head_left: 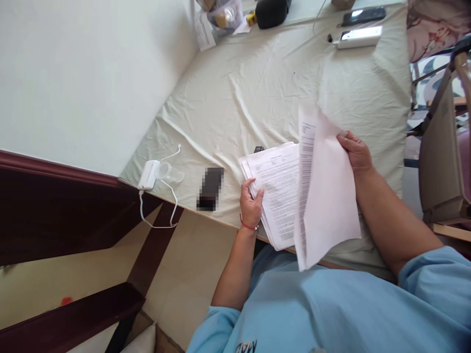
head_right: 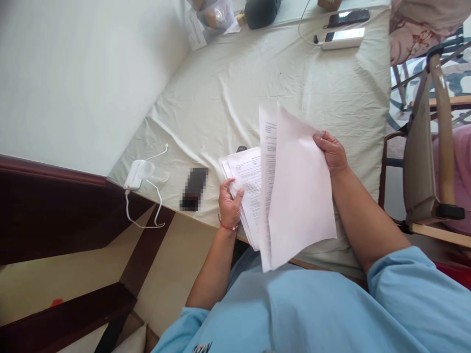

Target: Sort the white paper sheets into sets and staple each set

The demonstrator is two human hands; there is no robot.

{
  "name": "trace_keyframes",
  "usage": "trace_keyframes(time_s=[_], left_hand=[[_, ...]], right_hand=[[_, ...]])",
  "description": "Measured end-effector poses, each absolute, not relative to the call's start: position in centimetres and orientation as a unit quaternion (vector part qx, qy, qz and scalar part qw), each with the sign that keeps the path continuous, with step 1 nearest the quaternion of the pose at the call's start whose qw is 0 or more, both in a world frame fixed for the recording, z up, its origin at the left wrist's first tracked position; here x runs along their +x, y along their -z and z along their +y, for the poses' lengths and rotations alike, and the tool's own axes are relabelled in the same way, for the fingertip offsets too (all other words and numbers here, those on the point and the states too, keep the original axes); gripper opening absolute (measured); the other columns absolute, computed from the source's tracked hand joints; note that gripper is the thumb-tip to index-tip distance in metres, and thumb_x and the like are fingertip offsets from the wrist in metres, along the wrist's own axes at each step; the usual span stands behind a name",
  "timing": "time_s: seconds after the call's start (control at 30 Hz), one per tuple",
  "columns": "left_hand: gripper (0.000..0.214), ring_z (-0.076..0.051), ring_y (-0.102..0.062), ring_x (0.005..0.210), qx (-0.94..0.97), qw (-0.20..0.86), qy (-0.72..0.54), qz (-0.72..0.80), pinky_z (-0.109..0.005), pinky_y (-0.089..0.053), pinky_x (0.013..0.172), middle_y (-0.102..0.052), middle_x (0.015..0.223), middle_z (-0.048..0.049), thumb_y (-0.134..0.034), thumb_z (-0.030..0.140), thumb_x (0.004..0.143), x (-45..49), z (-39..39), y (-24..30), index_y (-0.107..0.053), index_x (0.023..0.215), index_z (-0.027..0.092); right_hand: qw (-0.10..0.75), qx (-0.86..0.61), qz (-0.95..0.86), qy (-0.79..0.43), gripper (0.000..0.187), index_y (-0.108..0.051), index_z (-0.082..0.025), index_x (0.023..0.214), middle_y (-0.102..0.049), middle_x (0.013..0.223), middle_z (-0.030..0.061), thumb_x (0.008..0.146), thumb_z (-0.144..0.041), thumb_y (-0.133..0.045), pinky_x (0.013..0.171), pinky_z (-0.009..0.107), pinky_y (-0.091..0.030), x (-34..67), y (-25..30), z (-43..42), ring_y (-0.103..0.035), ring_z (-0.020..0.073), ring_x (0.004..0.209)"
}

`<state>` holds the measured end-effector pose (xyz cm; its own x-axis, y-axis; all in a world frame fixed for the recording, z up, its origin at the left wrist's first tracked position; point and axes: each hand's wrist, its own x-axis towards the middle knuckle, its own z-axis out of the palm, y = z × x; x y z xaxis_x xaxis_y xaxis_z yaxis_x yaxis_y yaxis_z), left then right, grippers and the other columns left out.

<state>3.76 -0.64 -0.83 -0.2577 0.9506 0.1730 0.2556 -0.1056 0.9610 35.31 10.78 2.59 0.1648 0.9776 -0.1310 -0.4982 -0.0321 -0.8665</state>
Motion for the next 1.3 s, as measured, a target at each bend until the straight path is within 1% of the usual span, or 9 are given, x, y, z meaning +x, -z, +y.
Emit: trace_keyframes(time_s=[0.17, 0.3, 0.43, 0.6, 0.8, 0.9, 1.0, 1.2, 1.3], left_hand=[[0.054, -0.024, -0.070, 0.124, 0.495, 0.361, -0.550, 0.568, -0.044, -0.053, 0.114, -0.070, 0.133, -0.0122, -0.076, 0.043, 0.091, 4.0, -0.7, 1.0, -0.052, 0.136, 0.024], [0.058, -0.023, -0.074, 0.115, 0.490, 0.374, -0.555, 0.559, -0.043, -0.059, 0.107, -0.073, 0.127, -0.0113, -0.076, 0.048, 0.091, 4.2, -0.7, 0.9, -0.049, 0.138, 0.026], [0.062, -0.024, -0.075, 0.115, 0.502, 0.365, -0.547, 0.562, -0.044, -0.061, 0.104, -0.073, 0.125, -0.0103, -0.075, 0.053, 0.092, 4.1, -0.7, 0.9, -0.048, 0.142, 0.027], [0.065, -0.026, -0.071, 0.125, 0.501, 0.368, -0.554, 0.553, -0.046, -0.056, 0.113, -0.070, 0.136, -0.0118, -0.075, 0.057, 0.090, 4.0, -0.7, 1.1, -0.050, 0.144, 0.028], [0.068, -0.028, -0.064, 0.138, 0.508, 0.383, -0.561, 0.530, -0.049, -0.050, 0.121, -0.065, 0.147, -0.0128, -0.077, 0.054, 0.090, 3.9, -0.8, 0.8, -0.049, 0.147, 0.029], [0.072, -0.029, -0.062, 0.141, 0.506, 0.386, -0.562, 0.528, -0.050, -0.048, 0.123, -0.063, 0.150, -0.0128, -0.079, 0.053, 0.089, 3.8, -0.7, 0.8, -0.048, 0.149, 0.029], [0.074, -0.029, -0.059, 0.144, 0.509, 0.374, -0.551, 0.546, -0.049, -0.046, 0.125, -0.061, 0.153, -0.0126, -0.080, 0.056, 0.087, 3.8, -0.7, 0.8, -0.049, 0.149, 0.029], [0.063, -0.027, -0.058, 0.144, 0.504, 0.348, -0.557, 0.561, -0.045, -0.043, 0.126, -0.062, 0.150, -0.0118, -0.069, 0.057, 0.096, 3.8, -0.6, 0.7, -0.051, 0.149, 0.028], [0.063, -0.026, -0.058, 0.144, 0.503, 0.353, -0.557, 0.558, -0.044, -0.043, 0.125, -0.061, 0.152, -0.0113, -0.069, 0.057, 0.096, 3.9, -0.6, 0.7, -0.051, 0.150, 0.028]], right_hand=[[0.623, -0.426, -0.299, -0.585, 0.041, -0.075, -0.030, 0.083, -0.074, 0.082, -0.0030, 0.054, -0.045, -0.100, 0.071, 0.035, -0.064, 35.4, -2.3, 10.7, -0.068, 0.0163, 0.069], [0.620, -0.439, -0.310, -0.572, 0.037, -0.073, -0.029, 0.078, -0.074, 0.079, -0.0005, 0.056, -0.044, -0.099, 0.068, 0.039, -0.063, 35.1, -2.2, 10.7, -0.067, 0.0187, 0.066], [0.619, -0.447, -0.332, -0.554, 0.037, -0.071, -0.031, 0.076, -0.073, 0.079, -0.0009, 0.057, -0.043, -0.099, 0.064, 0.040, -0.060, 34.5, -1.9, 10.8, -0.066, 0.0203, 0.066], [0.609, -0.439, -0.344, -0.564, 0.043, -0.066, -0.029, 0.078, -0.070, 0.074, -0.0035, 0.055, -0.038, -0.102, 0.056, 0.032, -0.056, 34.0, -1.4, 10.8, -0.062, 0.0163, 0.061], [0.574, -0.445, -0.378, -0.574, 0.042, -0.067, -0.026, 0.079, -0.070, 0.076, -0.0021, 0.060, -0.044, -0.100, 0.050, 0.028, -0.053, 33.9, -1.3, 10.5, -0.060, 0.0145, 0.060], [0.571, -0.446, -0.392, -0.567, 0.043, -0.068, -0.026, 0.076, -0.068, 0.073, -0.0020, 0.058, -0.046, -0.101, 0.049, 0.028, -0.053, 33.8, -1.5, 10.5, -0.058, 0.0138, 0.059], [0.575, -0.448, -0.383, -0.567, 0.042, -0.068, -0.027, 0.076, -0.069, 0.073, -0.0028, 0.057, -0.042, -0.102, 0.050, 0.028, -0.055, 33.6, -1.6, 10.6, -0.059, 0.0140, 0.059], [0.572, -0.452, -0.378, -0.570, 0.041, -0.075, -0.026, 0.091, -0.075, 0.082, -0.0003, 0.061, -0.035, -0.101, 0.055, 0.028, -0.058, 33.8, -1.5, 10.7, -0.066, 0.0154, 0.066], [0.554, -0.457, -0.398, -0.571, 0.035, -0.074, -0.024, 0.083, -0.074, 0.081, 0.0009, 0.064, -0.041, -0.099, 0.054, 0.030, -0.056, 34.0, -1.3, 10.6, -0.065, 0.0160, 0.064]])
